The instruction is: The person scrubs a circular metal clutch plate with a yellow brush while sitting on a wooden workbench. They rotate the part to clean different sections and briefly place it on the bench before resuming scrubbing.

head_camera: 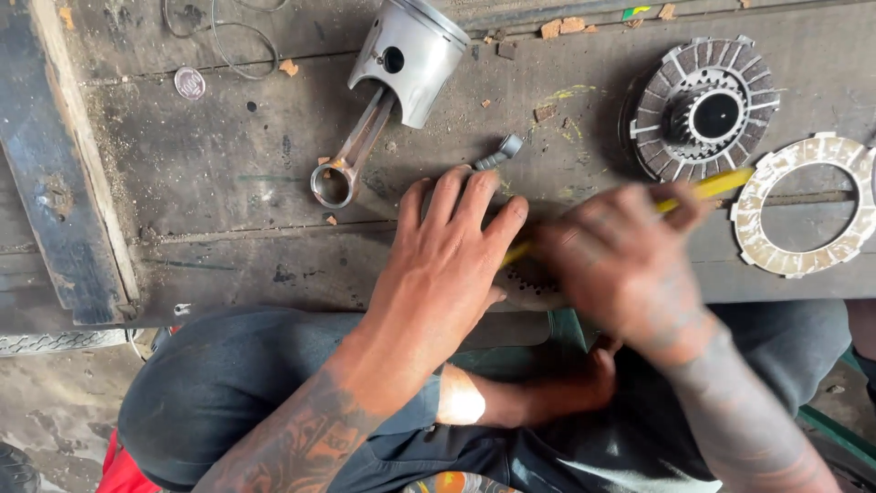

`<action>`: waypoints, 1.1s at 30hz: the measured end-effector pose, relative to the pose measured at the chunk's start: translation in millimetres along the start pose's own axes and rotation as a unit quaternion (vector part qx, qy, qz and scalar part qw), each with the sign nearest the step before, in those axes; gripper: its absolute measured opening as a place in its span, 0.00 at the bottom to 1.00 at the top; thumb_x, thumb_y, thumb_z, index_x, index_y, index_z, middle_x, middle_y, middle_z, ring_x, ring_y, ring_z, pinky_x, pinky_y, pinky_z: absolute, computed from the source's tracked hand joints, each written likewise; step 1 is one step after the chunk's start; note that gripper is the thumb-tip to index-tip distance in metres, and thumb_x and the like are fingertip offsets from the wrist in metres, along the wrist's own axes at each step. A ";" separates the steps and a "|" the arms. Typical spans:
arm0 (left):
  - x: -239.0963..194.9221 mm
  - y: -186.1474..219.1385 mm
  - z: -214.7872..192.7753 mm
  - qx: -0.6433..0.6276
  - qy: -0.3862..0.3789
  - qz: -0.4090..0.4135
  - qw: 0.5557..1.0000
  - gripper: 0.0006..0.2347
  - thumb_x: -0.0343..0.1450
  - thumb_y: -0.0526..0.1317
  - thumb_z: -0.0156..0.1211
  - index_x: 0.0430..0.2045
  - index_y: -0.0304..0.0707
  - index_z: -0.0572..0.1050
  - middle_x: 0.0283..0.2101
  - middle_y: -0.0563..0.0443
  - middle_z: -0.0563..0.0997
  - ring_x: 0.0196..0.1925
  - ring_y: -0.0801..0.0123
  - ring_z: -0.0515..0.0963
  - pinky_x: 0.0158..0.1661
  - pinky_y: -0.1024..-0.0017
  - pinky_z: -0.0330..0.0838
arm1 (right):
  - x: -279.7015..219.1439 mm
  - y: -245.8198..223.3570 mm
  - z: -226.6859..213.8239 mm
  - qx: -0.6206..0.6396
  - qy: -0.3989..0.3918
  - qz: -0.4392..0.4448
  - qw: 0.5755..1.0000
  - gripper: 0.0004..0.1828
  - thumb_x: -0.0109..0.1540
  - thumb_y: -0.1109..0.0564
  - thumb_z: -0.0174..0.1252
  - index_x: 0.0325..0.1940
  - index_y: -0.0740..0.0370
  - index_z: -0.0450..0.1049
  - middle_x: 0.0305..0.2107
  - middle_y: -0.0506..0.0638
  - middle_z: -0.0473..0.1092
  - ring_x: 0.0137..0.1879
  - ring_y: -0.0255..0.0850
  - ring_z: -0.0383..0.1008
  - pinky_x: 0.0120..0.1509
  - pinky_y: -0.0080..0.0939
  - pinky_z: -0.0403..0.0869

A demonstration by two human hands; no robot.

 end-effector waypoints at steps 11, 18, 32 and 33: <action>-1.5 1.6 0.5 -0.025 0.004 -0.001 1.000 0.39 0.48 0.50 0.79 0.55 0.48 0.69 0.59 0.46 0.68 0.61 0.53 0.68 0.58 0.49 0.65 | -5.5 -2.0 -0.6 -0.019 0.023 0.037 0.999 0.06 0.75 0.50 0.61 0.45 0.48 0.80 0.30 0.41 0.66 0.40 0.45 0.65 0.59 0.53 0.54; -2.7 -0.9 6.6 -0.052 -0.007 0.000 0.999 0.39 0.51 0.46 0.78 0.60 0.47 0.69 0.62 0.43 0.66 0.64 0.48 0.66 0.60 0.44 0.64 | -7.1 -2.5 0.7 -0.042 0.024 0.021 0.999 0.08 0.71 0.56 0.59 0.36 0.49 0.75 0.29 0.43 0.68 0.41 0.47 0.66 0.60 0.53 0.58; -1.7 0.0 -1.0 -0.052 -0.002 0.000 0.999 0.34 0.54 0.45 0.76 0.58 0.48 0.69 0.60 0.45 0.68 0.59 0.50 0.67 0.57 0.48 0.65 | -8.6 -1.5 0.2 0.006 0.022 0.029 0.999 0.04 0.72 0.52 0.61 0.43 0.49 0.79 0.31 0.41 0.69 0.39 0.44 0.66 0.61 0.53 0.54; 0.7 -0.8 -1.5 -0.040 -0.003 0.002 0.999 0.35 0.54 0.45 0.75 0.58 0.48 0.69 0.60 0.44 0.68 0.59 0.50 0.67 0.57 0.48 0.65 | -5.5 -7.6 -1.5 -0.006 0.031 0.000 0.999 0.05 0.72 0.54 0.60 0.41 0.48 0.77 0.29 0.41 0.67 0.38 0.44 0.64 0.57 0.53 0.56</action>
Point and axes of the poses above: each hand's wrist, its own x-axis towards the middle knuckle, its own z-axis out of the palm, y = z × x, the point moved 3 cm from there along x, towards the middle knuckle
